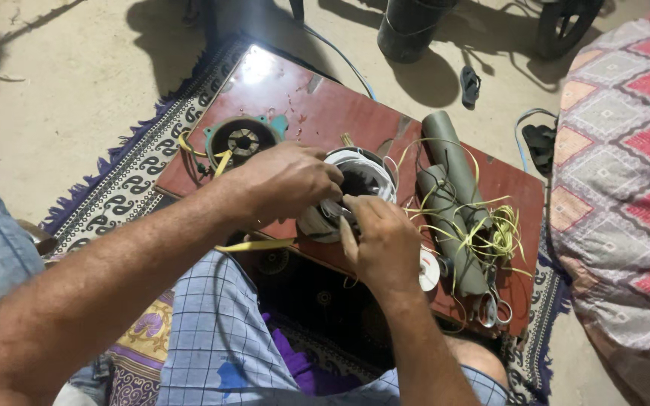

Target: The person sits on the floor and wraps electrical tape around exposed wire ends connected to a motor component. They repeatedly pull tape, wrap it around the wires, and tear it off, then place the taped wires into a cylindrical container.

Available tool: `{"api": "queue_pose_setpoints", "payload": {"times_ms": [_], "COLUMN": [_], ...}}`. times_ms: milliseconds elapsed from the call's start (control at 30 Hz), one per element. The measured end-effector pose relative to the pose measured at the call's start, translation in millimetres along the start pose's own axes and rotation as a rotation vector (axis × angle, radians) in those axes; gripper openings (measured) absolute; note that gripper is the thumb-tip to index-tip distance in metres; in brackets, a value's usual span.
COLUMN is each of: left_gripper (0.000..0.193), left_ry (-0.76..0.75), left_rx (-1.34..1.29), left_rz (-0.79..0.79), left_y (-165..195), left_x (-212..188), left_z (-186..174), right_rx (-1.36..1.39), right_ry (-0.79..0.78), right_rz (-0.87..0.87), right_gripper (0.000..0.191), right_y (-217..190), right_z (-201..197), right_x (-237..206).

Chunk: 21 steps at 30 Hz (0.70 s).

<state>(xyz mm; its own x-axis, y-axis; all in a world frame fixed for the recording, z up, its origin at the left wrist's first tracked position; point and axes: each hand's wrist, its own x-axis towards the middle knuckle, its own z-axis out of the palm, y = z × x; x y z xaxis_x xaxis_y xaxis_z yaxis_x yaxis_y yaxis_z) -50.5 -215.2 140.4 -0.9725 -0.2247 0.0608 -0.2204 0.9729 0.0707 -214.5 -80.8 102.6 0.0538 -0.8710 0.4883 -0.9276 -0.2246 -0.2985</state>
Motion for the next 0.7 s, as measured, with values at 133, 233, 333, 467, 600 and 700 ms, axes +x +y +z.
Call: {"api": "queue_pose_setpoints", "payload": {"times_ms": [133,233,333,467,600,700], "left_gripper": [0.024,0.020,0.023,0.033,0.036,0.036], "left_ry": [0.030,0.137,0.277,0.385,0.376,0.374], "left_rx": [-0.016,-0.091,-0.142,-0.198,-0.188,-0.203], "left_rz": [-0.009,0.001,0.047,0.062,0.061,0.044], "left_y": [-10,-18,-24,-30,-32,-32], "left_x": [4,-2,-6,-10,-12,-11], "left_z": [7,21,37,53,61,65], "right_rx": [-0.076,-0.111,-0.122,-0.141,-0.197,-0.210], "right_ry": [-0.142,-0.186,-0.206,-0.225,-0.217,-0.213], "right_rz": [0.019,-0.005,-0.040,-0.073,-0.139,-0.159], "right_gripper": [0.037,0.038,0.033,0.029,0.027,0.022], "right_y": [-5,-7,-7,-7,-7,-6], "right_z": [3,3,3,6,8,10], "right_x": [15,17,18,22,23,23]}}
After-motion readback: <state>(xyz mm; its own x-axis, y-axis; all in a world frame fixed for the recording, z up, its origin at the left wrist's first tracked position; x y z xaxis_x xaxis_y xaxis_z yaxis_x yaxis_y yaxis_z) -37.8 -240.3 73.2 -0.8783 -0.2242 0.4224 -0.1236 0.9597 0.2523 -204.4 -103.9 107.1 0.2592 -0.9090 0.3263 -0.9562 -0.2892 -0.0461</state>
